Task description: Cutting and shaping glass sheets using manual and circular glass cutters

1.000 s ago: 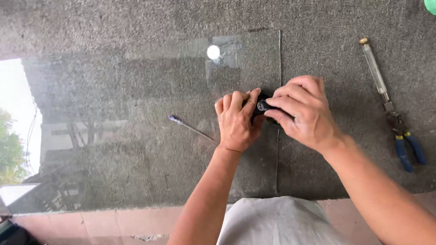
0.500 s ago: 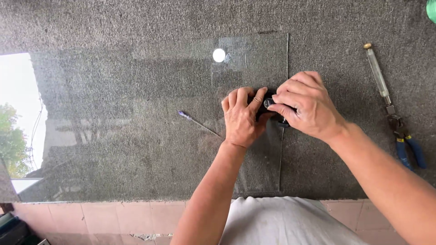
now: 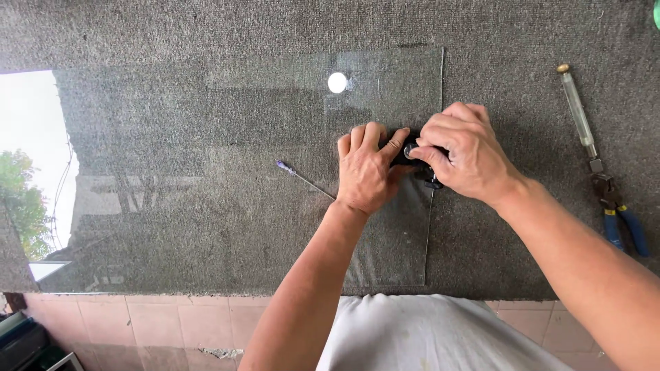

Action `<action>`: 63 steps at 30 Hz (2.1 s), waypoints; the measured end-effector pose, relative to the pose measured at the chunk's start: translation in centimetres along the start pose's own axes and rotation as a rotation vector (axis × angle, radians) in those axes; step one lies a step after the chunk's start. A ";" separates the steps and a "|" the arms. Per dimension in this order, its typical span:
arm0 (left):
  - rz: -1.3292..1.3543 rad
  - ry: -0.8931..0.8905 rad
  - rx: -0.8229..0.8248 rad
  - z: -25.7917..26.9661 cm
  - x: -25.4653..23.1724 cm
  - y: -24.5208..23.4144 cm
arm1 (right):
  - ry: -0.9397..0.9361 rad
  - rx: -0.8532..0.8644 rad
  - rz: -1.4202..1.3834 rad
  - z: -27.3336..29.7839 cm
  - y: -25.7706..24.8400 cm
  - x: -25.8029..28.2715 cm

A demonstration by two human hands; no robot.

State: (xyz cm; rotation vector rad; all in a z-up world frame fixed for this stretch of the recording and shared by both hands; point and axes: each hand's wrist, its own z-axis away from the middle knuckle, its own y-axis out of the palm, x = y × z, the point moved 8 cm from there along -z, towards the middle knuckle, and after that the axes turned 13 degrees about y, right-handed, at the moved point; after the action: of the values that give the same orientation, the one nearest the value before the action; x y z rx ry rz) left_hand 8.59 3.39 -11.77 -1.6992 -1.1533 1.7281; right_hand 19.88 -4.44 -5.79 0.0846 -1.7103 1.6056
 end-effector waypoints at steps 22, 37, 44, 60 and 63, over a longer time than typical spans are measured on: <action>-0.092 -0.056 -0.217 3.3 -2.1 -3.6 | 0.424 -0.020 0.231 -2.3 -0.4 -3.0; -0.214 -0.633 -0.364 14.9 7.7 -10.1 | 0.418 -0.116 -0.210 16.7 4.3 2.9; -0.237 -0.893 -0.124 11.8 7.2 -5.2 | 0.370 -0.054 -0.262 15.2 4.0 4.2; 0.898 -0.849 -0.522 14.2 -4.3 0.1 | 0.493 0.173 -0.710 16.7 6.5 6.7; 1.064 -0.833 -0.531 13.4 -7.2 -0.4 | 0.560 0.154 -0.759 17.6 5.5 6.4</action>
State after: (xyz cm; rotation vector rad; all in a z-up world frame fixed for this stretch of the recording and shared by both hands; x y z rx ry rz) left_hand -3.45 -5.50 -8.75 -2.1815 -1.1421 3.2322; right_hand 4.05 -15.90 -5.02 0.2917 -0.9472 1.0429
